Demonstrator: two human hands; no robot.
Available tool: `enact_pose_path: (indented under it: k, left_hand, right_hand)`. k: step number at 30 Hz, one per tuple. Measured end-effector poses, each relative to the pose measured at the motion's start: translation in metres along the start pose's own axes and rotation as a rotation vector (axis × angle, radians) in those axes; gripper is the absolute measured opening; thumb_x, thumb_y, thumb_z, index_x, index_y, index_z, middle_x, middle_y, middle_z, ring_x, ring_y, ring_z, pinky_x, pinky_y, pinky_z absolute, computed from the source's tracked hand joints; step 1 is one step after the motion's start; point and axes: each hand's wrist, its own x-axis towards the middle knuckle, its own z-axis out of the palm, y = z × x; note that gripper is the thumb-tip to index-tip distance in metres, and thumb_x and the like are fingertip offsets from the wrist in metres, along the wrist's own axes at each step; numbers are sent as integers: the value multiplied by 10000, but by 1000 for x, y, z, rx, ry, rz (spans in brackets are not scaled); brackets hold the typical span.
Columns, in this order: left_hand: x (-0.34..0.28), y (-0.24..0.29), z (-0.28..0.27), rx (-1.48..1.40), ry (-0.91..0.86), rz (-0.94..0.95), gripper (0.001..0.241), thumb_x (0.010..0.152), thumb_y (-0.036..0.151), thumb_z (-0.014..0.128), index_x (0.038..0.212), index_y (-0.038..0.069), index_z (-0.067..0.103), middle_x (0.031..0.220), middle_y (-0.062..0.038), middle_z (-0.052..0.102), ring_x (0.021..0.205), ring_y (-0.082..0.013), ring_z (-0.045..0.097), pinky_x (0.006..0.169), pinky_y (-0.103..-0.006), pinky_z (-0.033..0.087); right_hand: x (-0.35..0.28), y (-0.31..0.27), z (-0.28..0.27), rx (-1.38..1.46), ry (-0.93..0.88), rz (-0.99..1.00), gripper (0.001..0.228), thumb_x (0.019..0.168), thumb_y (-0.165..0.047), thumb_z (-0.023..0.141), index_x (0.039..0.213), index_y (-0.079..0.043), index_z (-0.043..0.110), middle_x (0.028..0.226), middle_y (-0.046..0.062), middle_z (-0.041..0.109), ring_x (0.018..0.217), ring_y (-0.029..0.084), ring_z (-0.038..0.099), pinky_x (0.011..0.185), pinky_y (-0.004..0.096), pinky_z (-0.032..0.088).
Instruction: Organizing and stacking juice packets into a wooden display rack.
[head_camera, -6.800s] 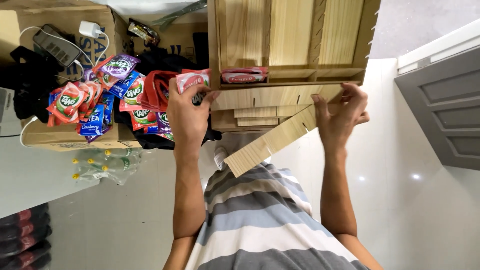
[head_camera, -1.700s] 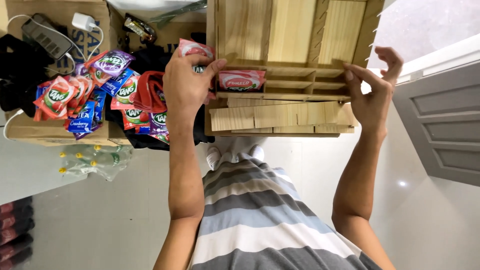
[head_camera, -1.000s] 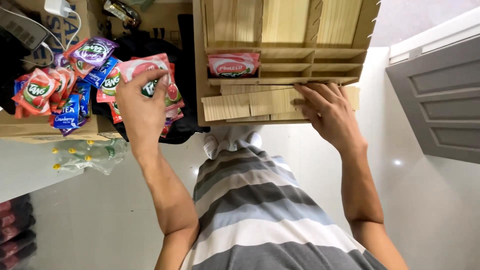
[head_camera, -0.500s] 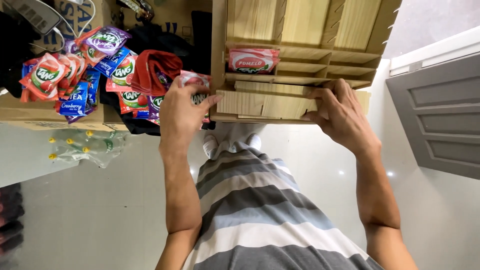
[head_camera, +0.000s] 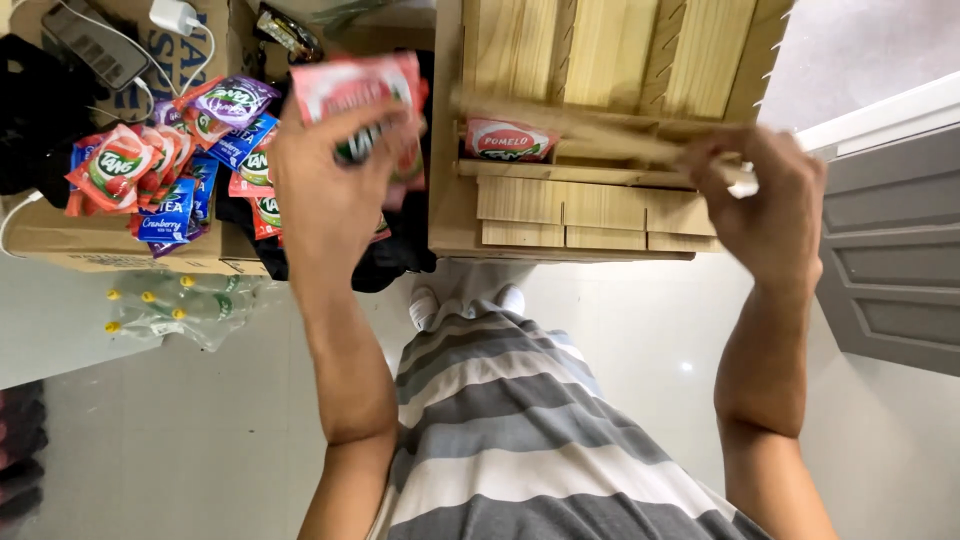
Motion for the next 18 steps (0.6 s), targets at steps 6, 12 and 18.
enact_pose_path:
  k: [6, 12, 18]
  left_hand:
    - [69, -41, 10, 508, 137, 490, 395, 952, 453, 818, 1024, 65, 826, 1094, -180, 720, 1013, -370, 702, 895, -468, 530]
    - [78, -47, 29, 541, 71, 404, 541, 898, 604, 748, 905, 69, 829, 1104, -204, 700, 995, -393, 681, 873, -484, 518]
    - [80, -49, 31, 484, -1, 408, 564, 939, 616, 690, 909, 69, 823, 889, -150, 766, 1012, -340, 702, 926, -461, 527]
  right_hand:
    - [52, 30, 15, 6, 129, -65, 53, 1077, -20, 802, 1073, -65, 773, 965, 30, 788, 848, 120, 738, 852, 334, 489]
    - [66, 38, 20, -19, 88, -137, 88, 1038, -103, 848, 1073, -57, 782, 981, 34, 781, 877, 131, 737, 1002, 356, 495]
    - [72, 42, 7, -81, 41, -166, 122, 1032, -151, 866, 1065, -63, 786, 983, 33, 779, 873, 138, 727, 1018, 361, 501]
